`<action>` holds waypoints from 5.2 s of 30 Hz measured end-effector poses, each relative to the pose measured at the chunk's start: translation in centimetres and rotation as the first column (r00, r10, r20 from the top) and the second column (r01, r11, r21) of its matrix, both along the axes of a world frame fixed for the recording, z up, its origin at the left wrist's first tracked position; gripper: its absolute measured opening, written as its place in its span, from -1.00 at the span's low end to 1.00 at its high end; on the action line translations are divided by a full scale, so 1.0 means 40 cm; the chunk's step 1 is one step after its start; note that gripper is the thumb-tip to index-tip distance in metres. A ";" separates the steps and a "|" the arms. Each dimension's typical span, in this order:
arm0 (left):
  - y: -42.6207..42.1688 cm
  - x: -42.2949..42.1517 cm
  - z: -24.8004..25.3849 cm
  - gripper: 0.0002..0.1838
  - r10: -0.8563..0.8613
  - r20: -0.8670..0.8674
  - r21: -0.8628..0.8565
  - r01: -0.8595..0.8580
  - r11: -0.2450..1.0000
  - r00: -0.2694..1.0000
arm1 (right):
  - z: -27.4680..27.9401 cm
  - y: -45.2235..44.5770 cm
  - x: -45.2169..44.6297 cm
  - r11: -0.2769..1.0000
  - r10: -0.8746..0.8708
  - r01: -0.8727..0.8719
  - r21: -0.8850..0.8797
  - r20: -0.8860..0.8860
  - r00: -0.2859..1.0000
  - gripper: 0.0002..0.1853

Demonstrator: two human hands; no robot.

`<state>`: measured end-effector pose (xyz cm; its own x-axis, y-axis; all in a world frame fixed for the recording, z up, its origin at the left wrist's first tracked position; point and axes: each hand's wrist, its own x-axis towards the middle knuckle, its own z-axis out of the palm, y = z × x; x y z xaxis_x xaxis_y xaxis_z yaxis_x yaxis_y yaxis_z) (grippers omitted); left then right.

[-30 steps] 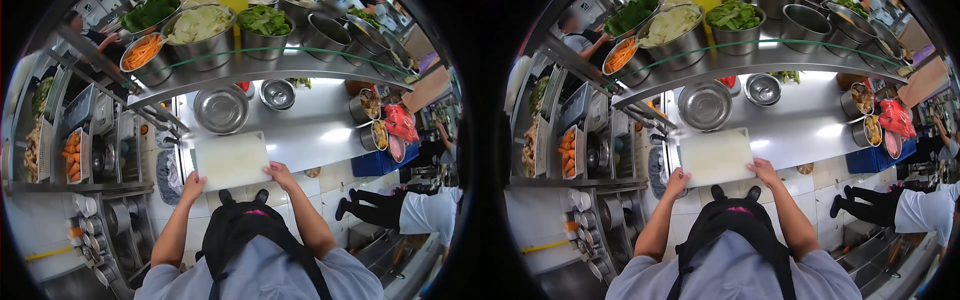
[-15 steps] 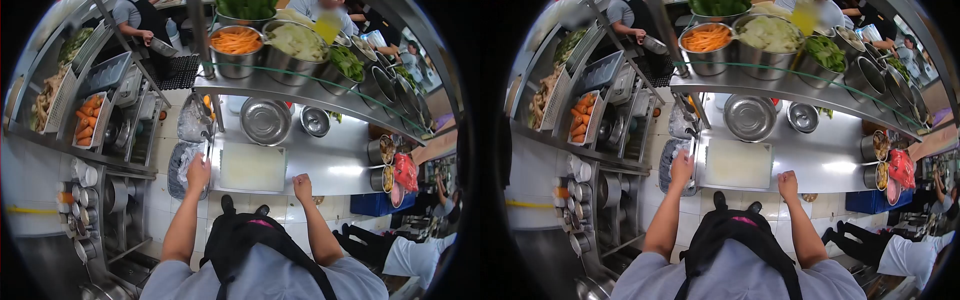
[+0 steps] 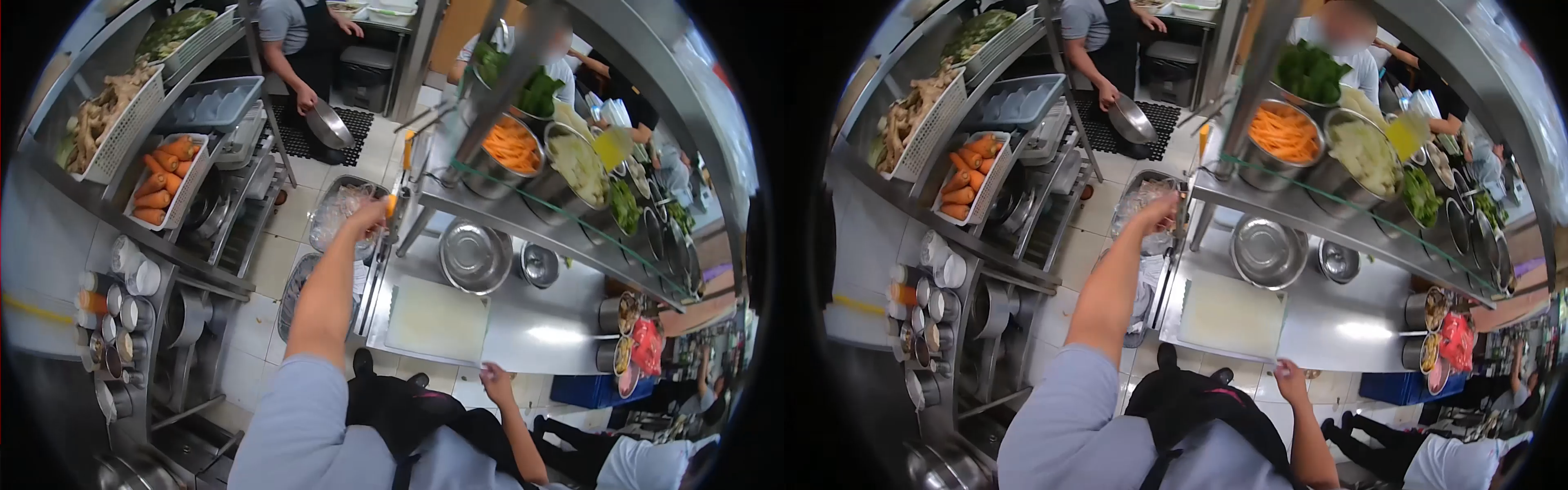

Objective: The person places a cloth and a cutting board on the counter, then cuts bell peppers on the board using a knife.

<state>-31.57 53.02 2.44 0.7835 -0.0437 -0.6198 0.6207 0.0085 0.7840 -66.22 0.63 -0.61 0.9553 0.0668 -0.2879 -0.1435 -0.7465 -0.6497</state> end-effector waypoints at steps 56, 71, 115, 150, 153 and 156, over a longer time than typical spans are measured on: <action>-0.062 0.457 0.010 -0.56 -0.195 0.495 0.583 -0.158 0.797 0.847 | 0.323 0.128 0.839 0.883 -0.234 0.226 -0.411 0.033 0.972 -0.38; 0.333 -0.580 0.360 -0.73 0.531 0.799 -0.108 -0.800 0.590 0.284 | 0.258 0.176 0.997 0.885 -0.099 0.127 -0.448 0.085 0.991 -0.18; -0.140 -1.253 0.068 -0.60 -0.039 -0.030 -0.081 0.037 0.996 0.999 | 0.062 0.115 0.152 0.999 0.020 0.008 -0.051 0.534 0.845 -0.33; -0.426 -2.003 -0.062 -0.44 0.854 0.302 0.161 -0.906 0.393 0.424 | -0.015 0.927 -0.366 0.734 0.624 -0.358 0.577 -0.781 0.022 -0.54; -0.484 -2.381 -0.086 -0.54 0.999 0.026 0.939 -0.342 -0.041 -0.046 | 0.033 0.951 -0.332 0.685 0.677 -0.480 0.548 -0.722 0.142 -0.60; -0.701 -2.845 -0.449 -0.29 0.996 0.008 0.999 -0.037 -0.005 0.088 | 0.006 0.949 -0.240 0.561 0.825 -0.703 0.438 -0.361 0.434 -0.67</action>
<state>-145.38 24.97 -15.52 -0.5464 0.8354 -0.0598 0.8348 0.5490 0.0421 -75.82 38.61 -0.38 0.2055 0.8078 -0.5525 0.0958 -0.5784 -0.8101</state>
